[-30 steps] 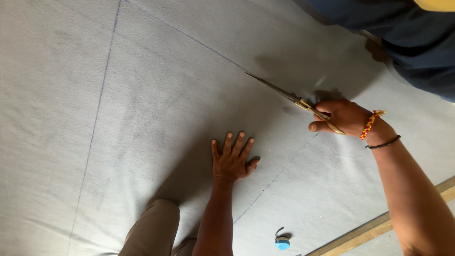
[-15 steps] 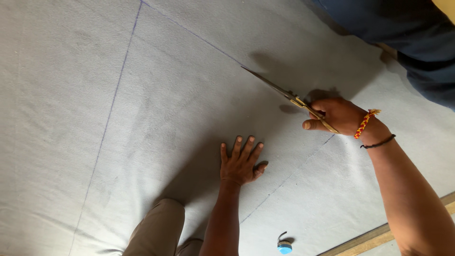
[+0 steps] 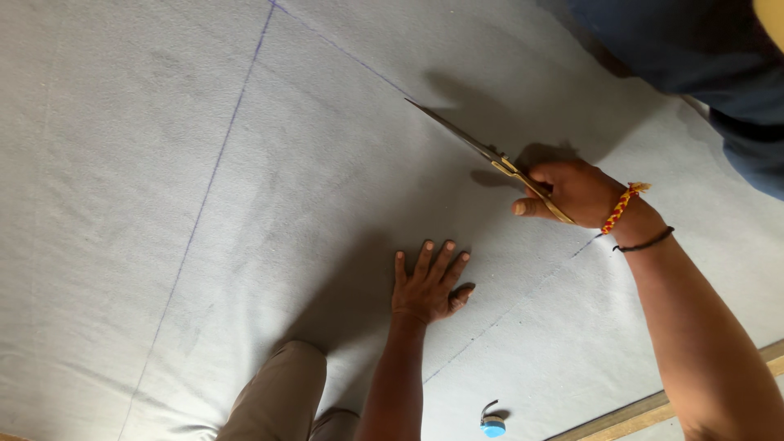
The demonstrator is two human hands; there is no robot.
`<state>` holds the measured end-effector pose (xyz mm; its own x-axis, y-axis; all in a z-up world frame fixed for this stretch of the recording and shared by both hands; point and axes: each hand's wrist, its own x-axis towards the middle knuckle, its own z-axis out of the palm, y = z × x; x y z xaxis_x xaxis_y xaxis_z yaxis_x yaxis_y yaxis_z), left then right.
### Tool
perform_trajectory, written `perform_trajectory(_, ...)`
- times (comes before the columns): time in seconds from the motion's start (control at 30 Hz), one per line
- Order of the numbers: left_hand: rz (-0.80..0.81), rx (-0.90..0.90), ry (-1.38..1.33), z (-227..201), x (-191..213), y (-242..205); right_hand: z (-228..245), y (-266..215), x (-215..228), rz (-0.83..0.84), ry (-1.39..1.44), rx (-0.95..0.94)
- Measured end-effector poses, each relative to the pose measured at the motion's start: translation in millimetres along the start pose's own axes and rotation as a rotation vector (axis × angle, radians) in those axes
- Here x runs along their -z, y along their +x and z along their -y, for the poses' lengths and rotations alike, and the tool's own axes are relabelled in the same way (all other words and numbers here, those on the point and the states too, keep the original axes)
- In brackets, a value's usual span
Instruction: The person uses large shears to cut a large piece of gray fabric along pre-marked lines on a white floor. After cutting, the person folds the cut fabric piece and sets it aside.
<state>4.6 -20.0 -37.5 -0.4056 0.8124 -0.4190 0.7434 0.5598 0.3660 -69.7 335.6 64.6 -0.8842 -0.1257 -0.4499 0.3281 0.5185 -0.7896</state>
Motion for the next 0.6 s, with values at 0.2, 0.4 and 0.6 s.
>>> perform_trajectory(0.2, 0.505, 0.063, -0.146, 0, 34, 10, 27, 36, 1, 0.142, -0.054, -0.388)
perform_trajectory(0.4, 0.382, 0.016, -0.114, 0, 34, 11, 35, 44, 2, 0.19, 0.024, -0.681)
perform_trajectory(0.6, 0.378, 0.005, -0.145, 2, 25, 5, 42, 66, 2, 0.113, -0.033, -0.232)
